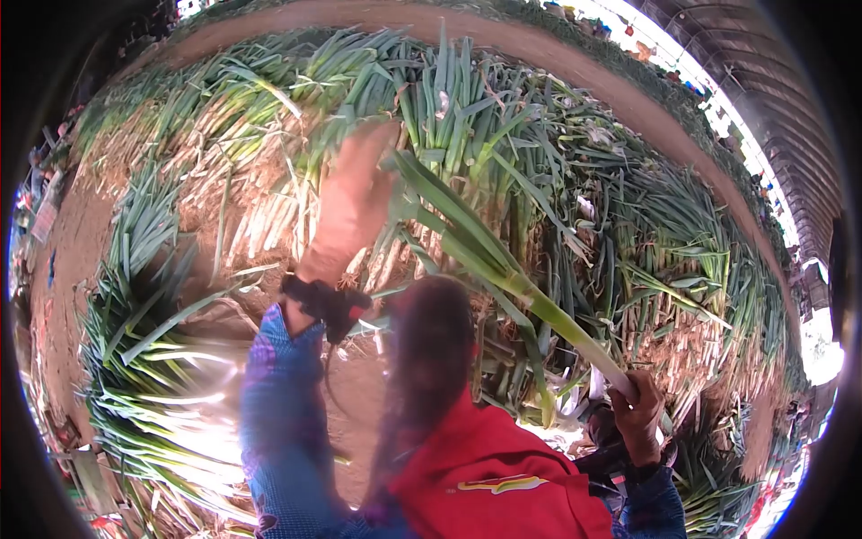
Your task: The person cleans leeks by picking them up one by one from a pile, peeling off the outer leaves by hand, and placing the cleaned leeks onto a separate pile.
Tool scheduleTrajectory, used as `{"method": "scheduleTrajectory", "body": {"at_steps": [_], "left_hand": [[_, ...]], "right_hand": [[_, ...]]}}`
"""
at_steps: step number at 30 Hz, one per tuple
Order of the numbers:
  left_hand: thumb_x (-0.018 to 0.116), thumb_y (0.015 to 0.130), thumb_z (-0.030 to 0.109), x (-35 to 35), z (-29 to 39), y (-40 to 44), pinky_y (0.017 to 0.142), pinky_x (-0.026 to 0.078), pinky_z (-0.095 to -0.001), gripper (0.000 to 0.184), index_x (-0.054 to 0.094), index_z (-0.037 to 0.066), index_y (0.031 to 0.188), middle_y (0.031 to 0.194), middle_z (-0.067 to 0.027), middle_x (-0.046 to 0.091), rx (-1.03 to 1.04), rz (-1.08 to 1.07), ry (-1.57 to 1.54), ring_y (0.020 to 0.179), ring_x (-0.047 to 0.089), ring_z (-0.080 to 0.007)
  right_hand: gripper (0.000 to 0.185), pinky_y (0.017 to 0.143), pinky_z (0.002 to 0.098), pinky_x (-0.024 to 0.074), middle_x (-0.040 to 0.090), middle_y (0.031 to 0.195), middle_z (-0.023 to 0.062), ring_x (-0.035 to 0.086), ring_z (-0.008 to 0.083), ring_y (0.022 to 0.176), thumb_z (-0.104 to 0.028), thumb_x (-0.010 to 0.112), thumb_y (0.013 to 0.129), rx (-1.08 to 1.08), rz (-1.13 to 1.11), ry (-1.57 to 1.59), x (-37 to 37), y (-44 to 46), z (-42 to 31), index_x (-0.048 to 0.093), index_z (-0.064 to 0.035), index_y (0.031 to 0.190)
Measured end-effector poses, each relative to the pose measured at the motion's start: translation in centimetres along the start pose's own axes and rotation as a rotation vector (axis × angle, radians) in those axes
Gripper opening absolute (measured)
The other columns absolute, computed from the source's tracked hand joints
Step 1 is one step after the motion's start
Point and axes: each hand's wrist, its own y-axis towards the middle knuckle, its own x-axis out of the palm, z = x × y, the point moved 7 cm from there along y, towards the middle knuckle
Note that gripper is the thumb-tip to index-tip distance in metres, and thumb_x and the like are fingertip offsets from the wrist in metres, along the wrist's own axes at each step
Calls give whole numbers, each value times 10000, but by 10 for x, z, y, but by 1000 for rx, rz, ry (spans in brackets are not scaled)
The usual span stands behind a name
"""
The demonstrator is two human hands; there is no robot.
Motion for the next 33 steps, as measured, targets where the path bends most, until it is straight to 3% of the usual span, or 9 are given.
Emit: {"method": "scheduleTrajectory", "body": {"at_steps": [5,9,12,16,25,27,29,30,33], "left_hand": [[622,805,17,32,-58,-6,873,507,-406,349,572,111,1138,1382,-123,464,-11,-403,162,1059,606,-354],[632,812,44,22,-61,-17,800,525,-397,262,559,97,1057,1228,-115,569,44,-283,150,974,635,-340],[640,814,55,19,-58,-28,745,525,-409,247,553,93,1042,1065,-124,615,-170,-382,167,887,646,-336],[598,846,101,20,-61,-48,701,519,-425,144,577,66,984,956,-128,616,-3,-275,305,823,638,-344],[563,857,256,10,-147,-69,646,513,-444,233,637,39,897,803,-168,660,-520,11,403,744,660,-346],[527,861,255,-10,-259,-100,584,502,-437,267,662,42,771,677,-211,629,-721,158,514,724,660,-318],[499,908,274,-80,-277,-134,604,513,-426,275,624,108,1087,868,-87,658,-1125,239,237,748,672,-268],[493,922,406,-94,-310,-160,560,500,-337,414,595,65,1132,848,-147,679,-1313,229,41,713,658,-246],[589,922,322,-55,-238,-166,755,532,-475,502,450,92,1346,1162,-145,578,-1178,-163,-168,898,655,-264]], "right_hand": [[273,597,385,484,597,777,139,614,334,663,-55,734,696,-59,-20,-19,5,12,-9,568,-42,912],[288,600,386,482,595,779,139,615,334,665,-36,739,694,-87,-45,-16,8,21,-14,564,-47,921],[285,608,377,481,594,779,135,610,323,667,-30,744,689,-36,-81,2,13,26,-14,565,-45,911],[288,618,354,475,593,775,124,598,280,663,-27,752,683,28,-139,32,20,32,-10,575,-36,910],[267,627,321,470,602,751,113,594,208,667,-13,752,680,101,-318,245,50,50,-65,604,-9,903],[268,620,313,467,616,751,112,585,192,653,-20,750,687,92,-299,241,50,50,-63,604,1,911],[263,613,311,462,615,744,105,579,175,646,-20,746,689,75,-302,249,40,49,-48,604,0,910],[261,609,310,460,614,741,102,576,166,643,-20,744,690,87,-302,253,37,45,-44,603,0,909],[245,602,288,459,606,713,83,564,138,640,-31,719,702,144,-321,326,51,51,-43,612,7,919]]}}
